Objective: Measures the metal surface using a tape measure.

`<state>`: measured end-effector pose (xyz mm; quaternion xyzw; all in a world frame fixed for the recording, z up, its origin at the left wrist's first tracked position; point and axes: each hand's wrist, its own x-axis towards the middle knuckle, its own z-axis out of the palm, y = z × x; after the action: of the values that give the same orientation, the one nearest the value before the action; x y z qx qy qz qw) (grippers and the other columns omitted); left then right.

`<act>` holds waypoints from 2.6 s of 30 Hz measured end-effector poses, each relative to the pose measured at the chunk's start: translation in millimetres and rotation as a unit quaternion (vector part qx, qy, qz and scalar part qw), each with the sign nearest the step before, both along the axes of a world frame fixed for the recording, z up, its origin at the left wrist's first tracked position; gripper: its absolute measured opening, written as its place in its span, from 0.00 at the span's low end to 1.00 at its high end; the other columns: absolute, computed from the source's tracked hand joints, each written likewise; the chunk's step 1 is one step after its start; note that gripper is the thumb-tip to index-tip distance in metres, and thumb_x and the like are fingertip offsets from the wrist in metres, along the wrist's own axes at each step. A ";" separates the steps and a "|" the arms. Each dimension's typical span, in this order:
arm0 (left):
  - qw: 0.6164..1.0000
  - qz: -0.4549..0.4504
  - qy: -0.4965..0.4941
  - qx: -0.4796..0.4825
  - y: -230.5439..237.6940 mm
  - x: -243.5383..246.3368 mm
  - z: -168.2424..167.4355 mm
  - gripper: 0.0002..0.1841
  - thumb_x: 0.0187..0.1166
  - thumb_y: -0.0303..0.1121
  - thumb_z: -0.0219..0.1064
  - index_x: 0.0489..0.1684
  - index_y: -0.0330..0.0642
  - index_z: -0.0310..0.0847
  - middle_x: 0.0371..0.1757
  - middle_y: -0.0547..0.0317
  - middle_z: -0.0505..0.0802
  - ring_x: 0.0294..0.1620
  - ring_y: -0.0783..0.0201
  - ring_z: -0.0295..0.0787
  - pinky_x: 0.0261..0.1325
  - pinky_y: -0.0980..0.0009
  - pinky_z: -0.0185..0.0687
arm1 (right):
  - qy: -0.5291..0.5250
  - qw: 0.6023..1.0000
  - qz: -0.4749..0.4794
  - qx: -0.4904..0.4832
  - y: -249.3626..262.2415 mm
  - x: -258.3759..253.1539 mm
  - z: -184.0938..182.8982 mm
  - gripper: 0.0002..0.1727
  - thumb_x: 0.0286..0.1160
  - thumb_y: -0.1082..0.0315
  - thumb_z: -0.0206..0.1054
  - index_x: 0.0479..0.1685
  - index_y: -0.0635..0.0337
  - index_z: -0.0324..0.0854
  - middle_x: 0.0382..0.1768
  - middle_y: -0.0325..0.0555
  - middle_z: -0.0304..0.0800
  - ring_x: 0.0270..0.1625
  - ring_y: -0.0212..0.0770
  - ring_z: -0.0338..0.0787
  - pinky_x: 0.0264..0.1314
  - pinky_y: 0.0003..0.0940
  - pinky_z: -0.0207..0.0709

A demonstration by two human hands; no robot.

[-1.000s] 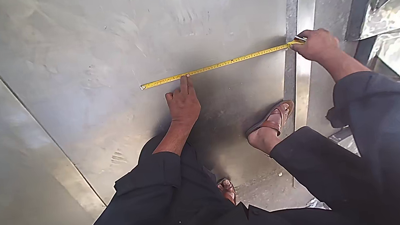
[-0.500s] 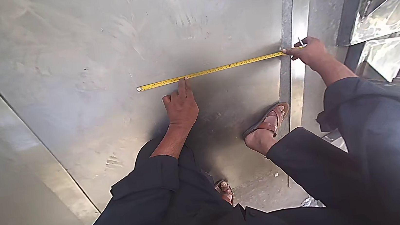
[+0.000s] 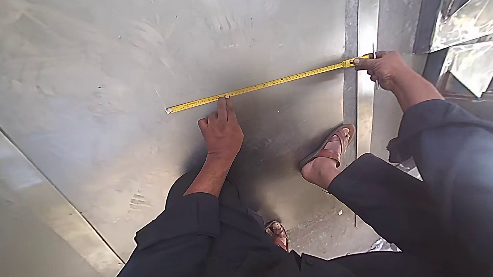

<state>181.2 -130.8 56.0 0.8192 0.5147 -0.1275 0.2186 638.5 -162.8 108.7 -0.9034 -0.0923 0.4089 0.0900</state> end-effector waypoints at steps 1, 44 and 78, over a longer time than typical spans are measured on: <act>1.000 0.000 0.000 -0.001 0.6 -0.1 0.2 0.33 0.78 0.26 0.59 0.89 0.40 0.64 0.87 0.49 0.75 0.56 0.42 0.88 0.55 0.40 0.75 | -0.015 1.000 0.013 -0.009 -0.1 -0.4 -0.7 0.20 0.68 0.53 0.81 0.55 0.48 0.85 0.33 0.28 0.90 0.17 0.21 0.66 0.18 0.21 0.56; 1.000 -0.007 -0.001 -0.006 -0.1 -0.6 -1.0 0.32 0.80 0.26 0.56 0.90 0.39 0.63 0.87 0.50 0.74 0.56 0.42 0.87 0.55 0.40 0.74 | 0.016 0.999 0.000 0.047 -18.9 -3.1 -5.3 0.23 0.71 0.63 0.80 0.64 0.49 0.78 0.32 0.36 0.92 0.17 0.24 0.71 0.18 0.21 0.57; 0.997 0.021 -0.067 0.017 -3.6 -5.0 -2.8 0.30 0.75 0.24 0.63 0.81 0.42 0.76 0.86 0.54 0.77 0.52 0.46 0.90 0.51 0.45 0.77 | -0.037 0.997 0.058 -0.033 26.9 -61.9 40.4 0.21 0.82 0.62 0.69 0.70 0.53 0.75 0.44 0.36 0.87 0.27 0.25 0.66 0.31 0.26 0.59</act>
<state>176.2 -134.4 53.2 0.8186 0.5180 -0.0584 0.2411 576.5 -135.9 149.1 -0.9135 -0.1342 0.3828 0.0324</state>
